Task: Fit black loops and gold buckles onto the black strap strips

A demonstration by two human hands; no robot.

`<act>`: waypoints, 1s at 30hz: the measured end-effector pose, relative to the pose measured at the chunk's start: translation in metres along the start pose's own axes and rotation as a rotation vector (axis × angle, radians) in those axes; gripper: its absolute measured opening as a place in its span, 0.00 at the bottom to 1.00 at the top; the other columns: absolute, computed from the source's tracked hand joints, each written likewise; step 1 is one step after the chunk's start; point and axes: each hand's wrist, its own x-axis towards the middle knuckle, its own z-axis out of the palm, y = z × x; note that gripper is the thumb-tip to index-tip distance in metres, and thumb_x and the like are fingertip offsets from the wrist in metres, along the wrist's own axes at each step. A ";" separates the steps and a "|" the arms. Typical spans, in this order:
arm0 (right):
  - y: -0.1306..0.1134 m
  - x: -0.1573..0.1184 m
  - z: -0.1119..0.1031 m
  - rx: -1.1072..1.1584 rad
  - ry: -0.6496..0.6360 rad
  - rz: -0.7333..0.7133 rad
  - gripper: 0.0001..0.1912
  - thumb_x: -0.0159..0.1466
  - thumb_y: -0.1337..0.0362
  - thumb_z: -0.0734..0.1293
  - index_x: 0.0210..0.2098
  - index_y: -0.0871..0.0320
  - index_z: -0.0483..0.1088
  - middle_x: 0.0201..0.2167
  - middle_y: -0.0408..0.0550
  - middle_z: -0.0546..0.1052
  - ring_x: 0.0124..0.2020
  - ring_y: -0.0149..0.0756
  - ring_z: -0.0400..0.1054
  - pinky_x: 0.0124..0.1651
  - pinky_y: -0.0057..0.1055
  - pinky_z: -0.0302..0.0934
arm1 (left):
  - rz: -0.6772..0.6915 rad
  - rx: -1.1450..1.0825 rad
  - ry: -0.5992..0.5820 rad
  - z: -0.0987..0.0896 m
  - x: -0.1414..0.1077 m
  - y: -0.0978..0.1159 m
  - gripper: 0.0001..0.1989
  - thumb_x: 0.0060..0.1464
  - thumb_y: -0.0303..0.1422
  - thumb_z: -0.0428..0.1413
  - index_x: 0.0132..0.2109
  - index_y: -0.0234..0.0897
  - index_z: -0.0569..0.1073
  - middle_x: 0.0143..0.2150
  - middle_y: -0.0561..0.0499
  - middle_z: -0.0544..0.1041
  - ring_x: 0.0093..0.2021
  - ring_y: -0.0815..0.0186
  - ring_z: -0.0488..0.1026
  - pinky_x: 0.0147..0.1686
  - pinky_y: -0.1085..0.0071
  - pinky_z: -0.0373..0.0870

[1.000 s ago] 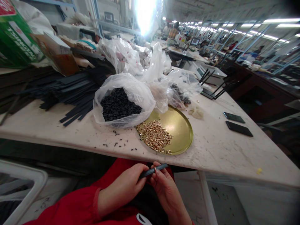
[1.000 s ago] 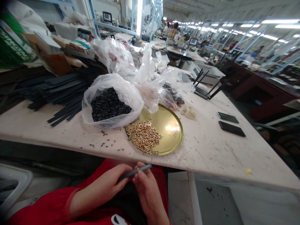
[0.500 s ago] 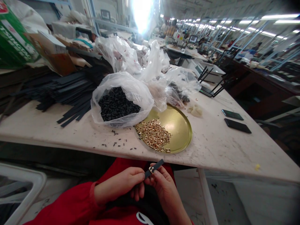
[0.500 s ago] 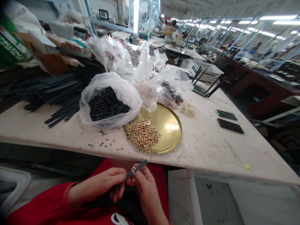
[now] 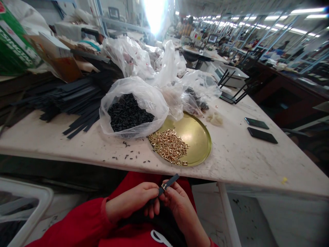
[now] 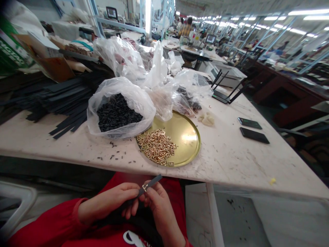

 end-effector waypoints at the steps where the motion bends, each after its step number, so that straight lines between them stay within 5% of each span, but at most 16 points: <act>1: 0.001 0.001 0.000 -0.009 -0.007 0.002 0.14 0.51 0.61 0.72 0.35 0.61 0.69 0.20 0.40 0.70 0.20 0.23 0.59 0.24 0.20 0.53 | -0.003 -0.005 -0.002 0.000 0.000 -0.001 0.16 0.50 0.42 0.49 0.34 0.32 0.70 0.20 0.54 0.70 0.17 0.74 0.63 0.17 0.79 0.55; 12: -0.002 0.010 -0.009 -0.026 0.153 -0.078 0.10 0.52 0.62 0.70 0.32 0.58 0.69 0.18 0.36 0.65 0.19 0.23 0.55 0.23 0.20 0.51 | 0.007 -0.007 -0.054 -0.015 -0.004 -0.003 0.21 0.52 0.46 0.48 0.39 0.31 0.70 0.33 0.45 0.76 0.24 0.70 0.71 0.19 0.79 0.60; 30: -0.002 0.012 -0.015 -0.100 0.220 -0.105 0.12 0.51 0.60 0.71 0.33 0.59 0.69 0.20 0.37 0.67 0.20 0.24 0.56 0.23 0.22 0.52 | -0.001 0.045 -0.008 -0.009 0.000 -0.004 0.16 0.53 0.42 0.48 0.36 0.31 0.68 0.28 0.49 0.74 0.19 0.74 0.65 0.17 0.79 0.56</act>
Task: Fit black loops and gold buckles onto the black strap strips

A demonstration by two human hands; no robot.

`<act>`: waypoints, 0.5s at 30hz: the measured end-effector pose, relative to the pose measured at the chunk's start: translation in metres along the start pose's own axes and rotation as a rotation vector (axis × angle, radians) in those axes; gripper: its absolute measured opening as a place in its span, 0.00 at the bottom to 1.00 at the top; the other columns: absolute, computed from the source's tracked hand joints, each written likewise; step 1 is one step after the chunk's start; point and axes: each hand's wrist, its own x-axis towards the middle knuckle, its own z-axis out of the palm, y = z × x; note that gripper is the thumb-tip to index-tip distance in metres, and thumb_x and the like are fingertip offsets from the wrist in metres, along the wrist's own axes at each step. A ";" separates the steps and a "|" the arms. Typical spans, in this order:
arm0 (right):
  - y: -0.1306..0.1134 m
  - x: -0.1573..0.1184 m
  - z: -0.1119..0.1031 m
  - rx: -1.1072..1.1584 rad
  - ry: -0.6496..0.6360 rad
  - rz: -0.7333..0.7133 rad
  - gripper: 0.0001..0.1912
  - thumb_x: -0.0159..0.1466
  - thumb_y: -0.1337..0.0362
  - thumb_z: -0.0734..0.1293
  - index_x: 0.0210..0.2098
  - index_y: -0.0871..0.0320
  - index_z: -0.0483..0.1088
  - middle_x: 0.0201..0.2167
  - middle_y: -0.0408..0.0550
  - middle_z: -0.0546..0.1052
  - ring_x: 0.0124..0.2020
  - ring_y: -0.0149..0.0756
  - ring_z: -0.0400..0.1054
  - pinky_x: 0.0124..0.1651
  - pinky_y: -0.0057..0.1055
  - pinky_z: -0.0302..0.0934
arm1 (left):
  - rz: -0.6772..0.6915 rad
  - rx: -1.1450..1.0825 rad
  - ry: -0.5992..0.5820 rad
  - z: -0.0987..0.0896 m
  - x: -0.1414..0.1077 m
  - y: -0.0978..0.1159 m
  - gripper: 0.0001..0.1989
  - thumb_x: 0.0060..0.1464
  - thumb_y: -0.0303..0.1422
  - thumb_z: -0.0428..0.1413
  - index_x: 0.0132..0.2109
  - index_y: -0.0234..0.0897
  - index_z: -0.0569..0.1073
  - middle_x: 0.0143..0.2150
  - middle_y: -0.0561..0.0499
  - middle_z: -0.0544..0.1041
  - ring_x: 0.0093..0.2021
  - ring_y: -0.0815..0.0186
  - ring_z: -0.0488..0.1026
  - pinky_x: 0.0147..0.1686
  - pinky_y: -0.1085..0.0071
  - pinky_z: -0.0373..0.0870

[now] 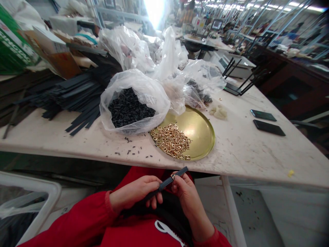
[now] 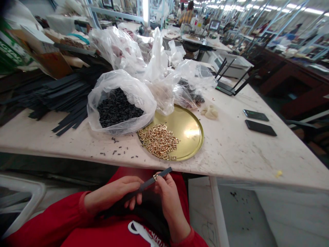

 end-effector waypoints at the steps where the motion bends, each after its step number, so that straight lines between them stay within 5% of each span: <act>1: 0.000 0.000 0.000 0.005 -0.001 0.007 0.12 0.51 0.60 0.71 0.33 0.59 0.69 0.19 0.37 0.66 0.20 0.24 0.56 0.23 0.22 0.52 | 0.003 0.001 0.004 0.000 0.000 0.000 0.17 0.53 0.42 0.48 0.36 0.30 0.68 0.28 0.49 0.74 0.19 0.74 0.65 0.17 0.79 0.56; 15: 0.003 0.001 -0.002 0.051 -0.042 0.012 0.13 0.50 0.60 0.72 0.33 0.59 0.69 0.21 0.37 0.67 0.20 0.24 0.56 0.23 0.21 0.52 | 0.009 0.039 0.025 0.005 -0.006 0.006 0.17 0.51 0.42 0.48 0.36 0.31 0.67 0.30 0.47 0.74 0.22 0.71 0.68 0.19 0.77 0.58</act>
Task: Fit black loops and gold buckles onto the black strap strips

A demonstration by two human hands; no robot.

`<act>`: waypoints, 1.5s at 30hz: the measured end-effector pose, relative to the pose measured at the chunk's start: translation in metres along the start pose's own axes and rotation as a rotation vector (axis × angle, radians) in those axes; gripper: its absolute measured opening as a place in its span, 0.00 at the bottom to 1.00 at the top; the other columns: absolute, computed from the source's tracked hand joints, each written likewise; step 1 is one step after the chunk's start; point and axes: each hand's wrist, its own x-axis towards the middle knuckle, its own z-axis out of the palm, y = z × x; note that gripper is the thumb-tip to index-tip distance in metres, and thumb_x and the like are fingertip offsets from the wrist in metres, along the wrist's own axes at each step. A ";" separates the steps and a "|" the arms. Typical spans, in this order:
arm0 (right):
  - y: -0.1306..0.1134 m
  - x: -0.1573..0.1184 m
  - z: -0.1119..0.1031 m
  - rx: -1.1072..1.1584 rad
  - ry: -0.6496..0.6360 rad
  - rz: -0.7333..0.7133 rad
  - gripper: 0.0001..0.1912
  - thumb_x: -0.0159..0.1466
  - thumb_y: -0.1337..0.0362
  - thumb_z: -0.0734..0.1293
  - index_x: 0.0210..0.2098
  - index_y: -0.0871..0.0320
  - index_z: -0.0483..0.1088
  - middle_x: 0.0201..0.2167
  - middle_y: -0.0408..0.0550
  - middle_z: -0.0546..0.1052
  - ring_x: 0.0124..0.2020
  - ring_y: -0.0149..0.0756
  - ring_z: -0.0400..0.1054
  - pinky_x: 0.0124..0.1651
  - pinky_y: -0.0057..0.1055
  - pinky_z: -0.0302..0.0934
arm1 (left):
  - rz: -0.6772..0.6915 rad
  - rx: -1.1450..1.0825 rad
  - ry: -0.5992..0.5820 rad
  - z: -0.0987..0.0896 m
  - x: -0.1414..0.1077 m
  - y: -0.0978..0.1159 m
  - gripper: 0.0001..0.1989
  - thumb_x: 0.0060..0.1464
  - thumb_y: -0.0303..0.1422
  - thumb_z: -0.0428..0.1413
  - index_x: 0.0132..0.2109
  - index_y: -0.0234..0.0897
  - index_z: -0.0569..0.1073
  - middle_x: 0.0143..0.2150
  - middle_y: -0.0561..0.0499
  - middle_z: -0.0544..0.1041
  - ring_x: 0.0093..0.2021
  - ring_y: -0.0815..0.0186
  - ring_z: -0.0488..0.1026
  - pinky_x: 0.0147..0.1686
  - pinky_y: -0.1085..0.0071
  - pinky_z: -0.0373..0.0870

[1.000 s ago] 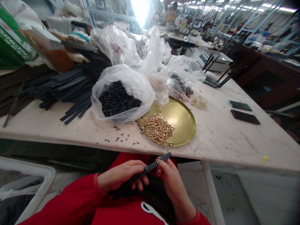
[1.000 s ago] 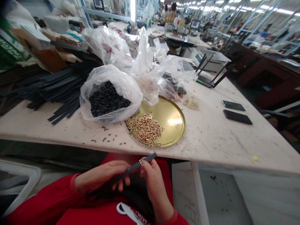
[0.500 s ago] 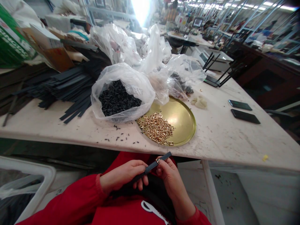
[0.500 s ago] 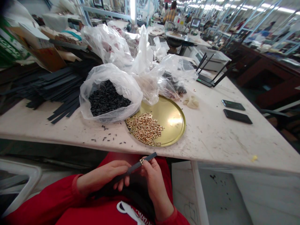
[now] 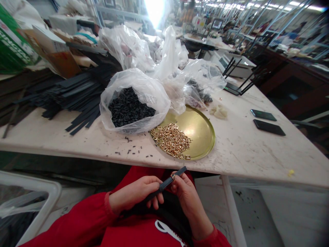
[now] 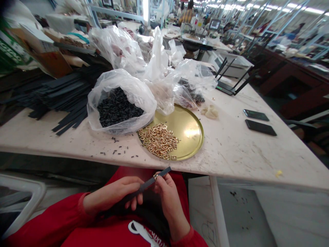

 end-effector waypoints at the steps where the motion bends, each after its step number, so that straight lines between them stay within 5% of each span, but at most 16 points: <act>1: 0.000 0.000 0.000 0.003 -0.001 0.001 0.13 0.50 0.60 0.72 0.33 0.59 0.70 0.21 0.38 0.67 0.20 0.24 0.56 0.23 0.22 0.52 | 0.001 -0.004 -0.005 0.000 0.000 0.000 0.17 0.51 0.42 0.48 0.37 0.31 0.67 0.30 0.47 0.74 0.22 0.71 0.68 0.19 0.77 0.58; 11: 0.002 -0.001 -0.003 -0.027 -0.032 -0.037 0.14 0.51 0.58 0.72 0.34 0.58 0.70 0.22 0.39 0.67 0.21 0.25 0.57 0.24 0.22 0.53 | 0.024 0.025 -0.018 0.000 0.001 -0.008 0.16 0.53 0.43 0.47 0.38 0.33 0.65 0.33 0.48 0.73 0.26 0.69 0.71 0.21 0.77 0.62; 19: 0.001 -0.014 0.010 -0.218 -0.079 -0.145 0.11 0.55 0.57 0.69 0.34 0.57 0.69 0.26 0.40 0.70 0.25 0.27 0.60 0.29 0.24 0.55 | 0.190 0.194 0.091 0.003 0.017 -0.005 0.13 0.54 0.41 0.49 0.36 0.33 0.65 0.30 0.51 0.71 0.25 0.70 0.68 0.19 0.78 0.61; 28: -0.007 -0.017 0.009 -0.312 -0.066 -0.207 0.14 0.56 0.53 0.67 0.34 0.58 0.68 0.25 0.42 0.70 0.26 0.30 0.61 0.30 0.26 0.57 | 0.168 0.292 0.139 0.001 0.018 -0.008 0.18 0.54 0.47 0.47 0.33 0.35 0.62 0.22 0.57 0.65 0.16 0.74 0.59 0.15 0.79 0.53; 45: -0.007 -0.024 0.007 -0.416 -0.080 -0.268 0.13 0.61 0.54 0.62 0.28 0.57 0.63 0.23 0.41 0.67 0.25 0.29 0.58 0.28 0.26 0.54 | 0.158 0.437 0.236 0.016 0.010 0.005 0.12 0.54 0.40 0.46 0.31 0.35 0.64 0.21 0.56 0.65 0.17 0.72 0.61 0.15 0.78 0.54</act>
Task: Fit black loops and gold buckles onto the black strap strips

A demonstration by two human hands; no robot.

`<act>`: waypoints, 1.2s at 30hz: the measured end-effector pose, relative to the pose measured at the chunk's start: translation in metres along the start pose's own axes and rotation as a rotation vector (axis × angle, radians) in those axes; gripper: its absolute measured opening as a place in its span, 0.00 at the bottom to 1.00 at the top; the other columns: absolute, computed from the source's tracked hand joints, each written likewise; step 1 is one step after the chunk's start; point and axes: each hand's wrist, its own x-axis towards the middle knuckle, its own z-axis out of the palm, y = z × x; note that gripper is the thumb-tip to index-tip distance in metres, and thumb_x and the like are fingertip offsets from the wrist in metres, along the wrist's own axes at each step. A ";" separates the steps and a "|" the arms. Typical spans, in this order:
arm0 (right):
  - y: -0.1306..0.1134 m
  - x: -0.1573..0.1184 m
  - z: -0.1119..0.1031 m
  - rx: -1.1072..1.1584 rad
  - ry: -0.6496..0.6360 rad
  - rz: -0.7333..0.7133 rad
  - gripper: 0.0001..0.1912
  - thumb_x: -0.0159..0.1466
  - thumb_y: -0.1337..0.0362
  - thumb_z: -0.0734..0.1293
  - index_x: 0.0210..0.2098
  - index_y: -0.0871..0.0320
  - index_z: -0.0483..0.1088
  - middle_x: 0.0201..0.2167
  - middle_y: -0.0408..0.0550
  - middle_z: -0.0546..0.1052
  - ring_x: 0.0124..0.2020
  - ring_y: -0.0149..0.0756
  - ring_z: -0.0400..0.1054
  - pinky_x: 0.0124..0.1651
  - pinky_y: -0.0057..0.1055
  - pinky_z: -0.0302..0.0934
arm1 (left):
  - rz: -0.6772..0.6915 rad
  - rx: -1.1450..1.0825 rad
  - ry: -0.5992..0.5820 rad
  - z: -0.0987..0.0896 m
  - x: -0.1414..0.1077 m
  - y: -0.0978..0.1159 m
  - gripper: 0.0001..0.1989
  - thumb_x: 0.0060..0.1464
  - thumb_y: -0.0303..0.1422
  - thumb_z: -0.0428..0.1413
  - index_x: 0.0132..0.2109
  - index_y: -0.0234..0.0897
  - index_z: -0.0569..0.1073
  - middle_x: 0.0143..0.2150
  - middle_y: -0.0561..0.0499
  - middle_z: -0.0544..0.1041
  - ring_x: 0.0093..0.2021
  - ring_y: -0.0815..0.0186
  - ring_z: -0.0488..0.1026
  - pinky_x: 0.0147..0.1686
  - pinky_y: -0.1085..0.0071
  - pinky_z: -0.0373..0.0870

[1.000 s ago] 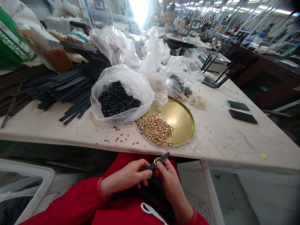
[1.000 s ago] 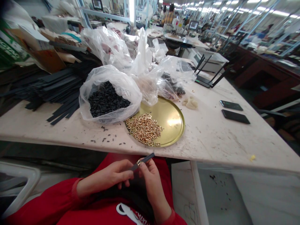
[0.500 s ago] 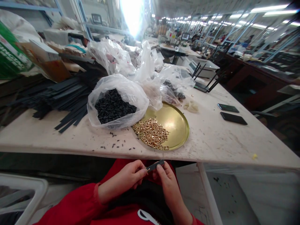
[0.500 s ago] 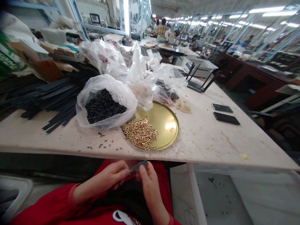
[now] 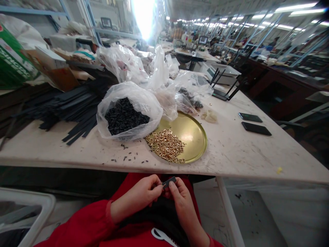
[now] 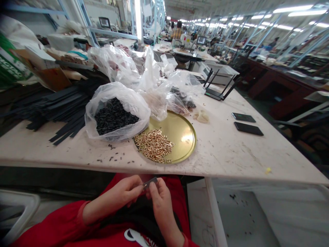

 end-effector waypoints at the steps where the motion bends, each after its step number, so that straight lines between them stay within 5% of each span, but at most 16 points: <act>1: 0.000 0.000 0.000 -0.006 -0.001 -0.001 0.13 0.61 0.54 0.61 0.29 0.58 0.63 0.24 0.41 0.67 0.25 0.30 0.59 0.28 0.26 0.54 | 0.004 0.005 0.002 0.000 -0.001 0.000 0.12 0.54 0.40 0.46 0.31 0.35 0.64 0.21 0.56 0.65 0.17 0.72 0.62 0.15 0.78 0.55; 22: -0.004 0.000 0.004 -0.063 -0.044 -0.035 0.10 0.59 0.57 0.63 0.31 0.58 0.64 0.27 0.42 0.69 0.29 0.32 0.63 0.33 0.27 0.59 | 0.016 -0.063 0.016 0.001 -0.001 -0.008 0.11 0.52 0.40 0.47 0.29 0.35 0.63 0.23 0.55 0.68 0.18 0.71 0.64 0.16 0.77 0.56; 27: -0.004 0.004 0.004 -0.312 0.058 -0.176 0.07 0.57 0.60 0.65 0.29 0.58 0.65 0.25 0.41 0.69 0.27 0.31 0.62 0.30 0.26 0.57 | 0.025 -0.060 0.027 -0.005 -0.002 -0.006 0.10 0.51 0.38 0.47 0.29 0.36 0.63 0.22 0.56 0.67 0.18 0.72 0.62 0.16 0.78 0.55; 36: -0.012 0.030 0.004 -0.318 -0.025 -0.177 0.07 0.58 0.59 0.63 0.31 0.57 0.66 0.25 0.42 0.70 0.27 0.32 0.64 0.30 0.26 0.59 | 0.105 -0.043 0.101 -0.022 0.018 -0.009 0.07 0.51 0.35 0.48 0.30 0.35 0.64 0.22 0.54 0.69 0.21 0.69 0.65 0.19 0.77 0.57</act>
